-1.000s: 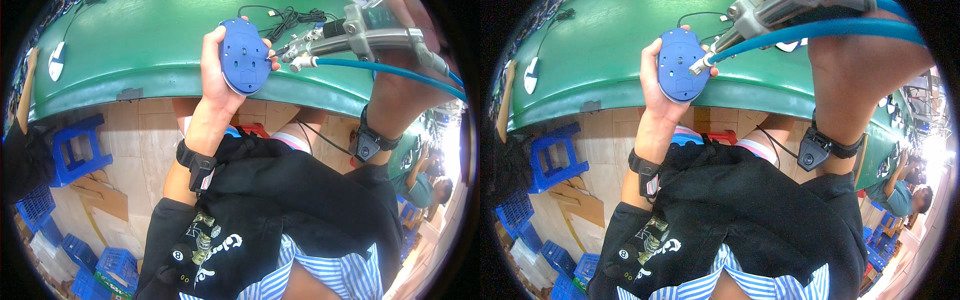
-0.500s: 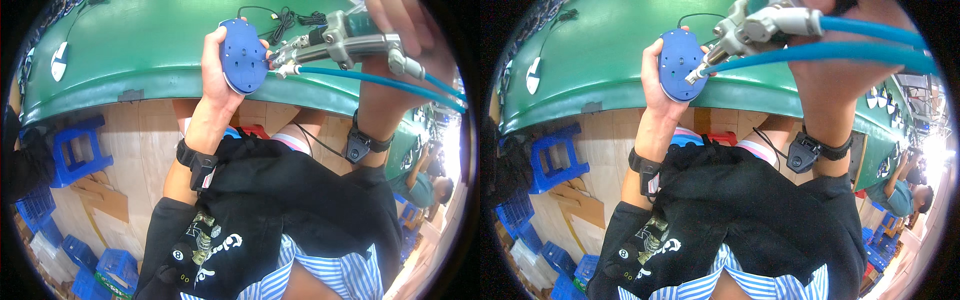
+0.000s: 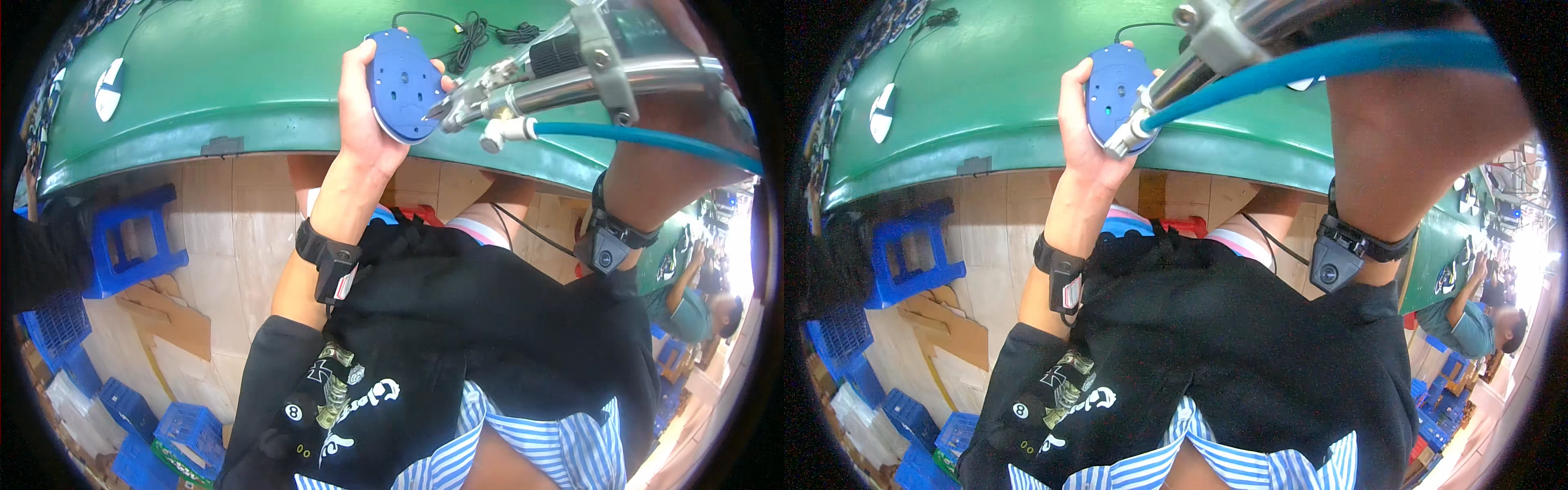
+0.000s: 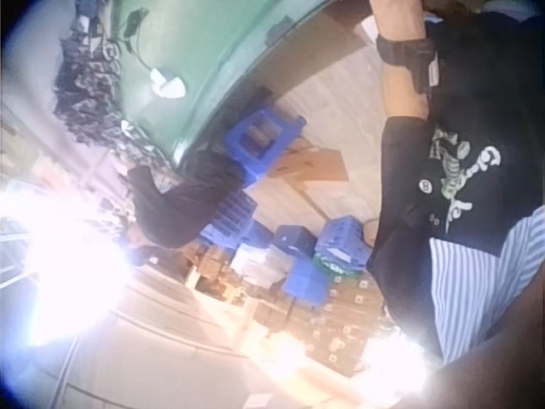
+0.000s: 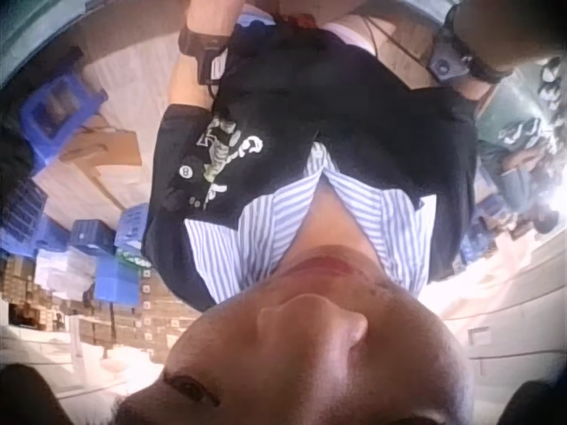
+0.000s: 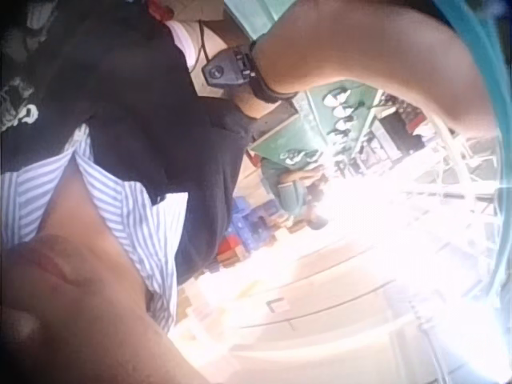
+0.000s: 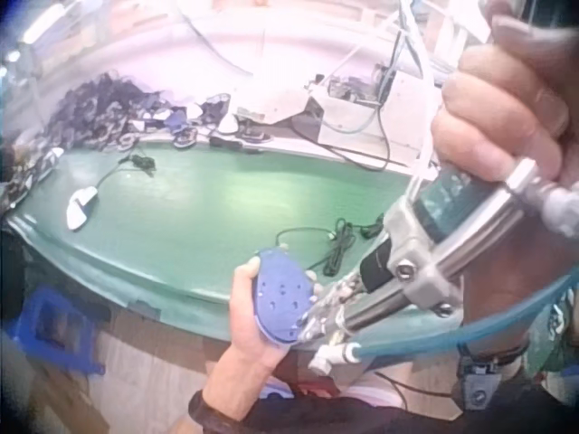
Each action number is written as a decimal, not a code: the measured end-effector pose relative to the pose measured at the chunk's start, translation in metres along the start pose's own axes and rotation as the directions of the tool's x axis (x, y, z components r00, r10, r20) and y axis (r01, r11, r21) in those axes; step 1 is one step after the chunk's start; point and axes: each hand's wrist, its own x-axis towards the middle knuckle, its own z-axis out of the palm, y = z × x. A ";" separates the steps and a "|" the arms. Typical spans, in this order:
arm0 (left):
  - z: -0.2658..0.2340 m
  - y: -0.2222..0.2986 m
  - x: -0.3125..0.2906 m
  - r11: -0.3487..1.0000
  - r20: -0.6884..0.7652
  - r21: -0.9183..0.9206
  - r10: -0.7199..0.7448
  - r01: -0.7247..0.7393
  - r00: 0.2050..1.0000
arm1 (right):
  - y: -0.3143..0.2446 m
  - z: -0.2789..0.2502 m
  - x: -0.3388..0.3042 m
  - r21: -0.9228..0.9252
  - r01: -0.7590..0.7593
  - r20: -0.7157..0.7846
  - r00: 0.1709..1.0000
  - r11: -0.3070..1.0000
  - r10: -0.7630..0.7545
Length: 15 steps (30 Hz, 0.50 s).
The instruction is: The recorder is assembling computer mice on a production line using an automated screwdriver and manual placement.
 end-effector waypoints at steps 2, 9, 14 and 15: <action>-0.002 0.001 0.001 0.997 0.088 -0.058 -0.039 0.044 0.995 | 0.000 0.002 -0.001 -0.002 0.002 0.006 1.000 1.000 -0.002; -0.002 0.000 0.000 0.996 0.046 -0.074 -0.051 0.054 0.998 | -0.001 0.004 -0.003 0.015 0.001 0.023 1.000 1.000 -0.001; -0.007 -0.002 0.000 0.996 0.067 -0.056 -0.063 0.067 0.996 | -0.002 0.006 -0.006 0.016 0.011 0.022 1.000 1.000 -0.011; -0.007 -0.003 0.000 0.996 0.071 -0.056 -0.070 0.074 0.995 | -0.003 0.006 -0.006 0.011 0.014 0.023 1.000 1.000 -0.014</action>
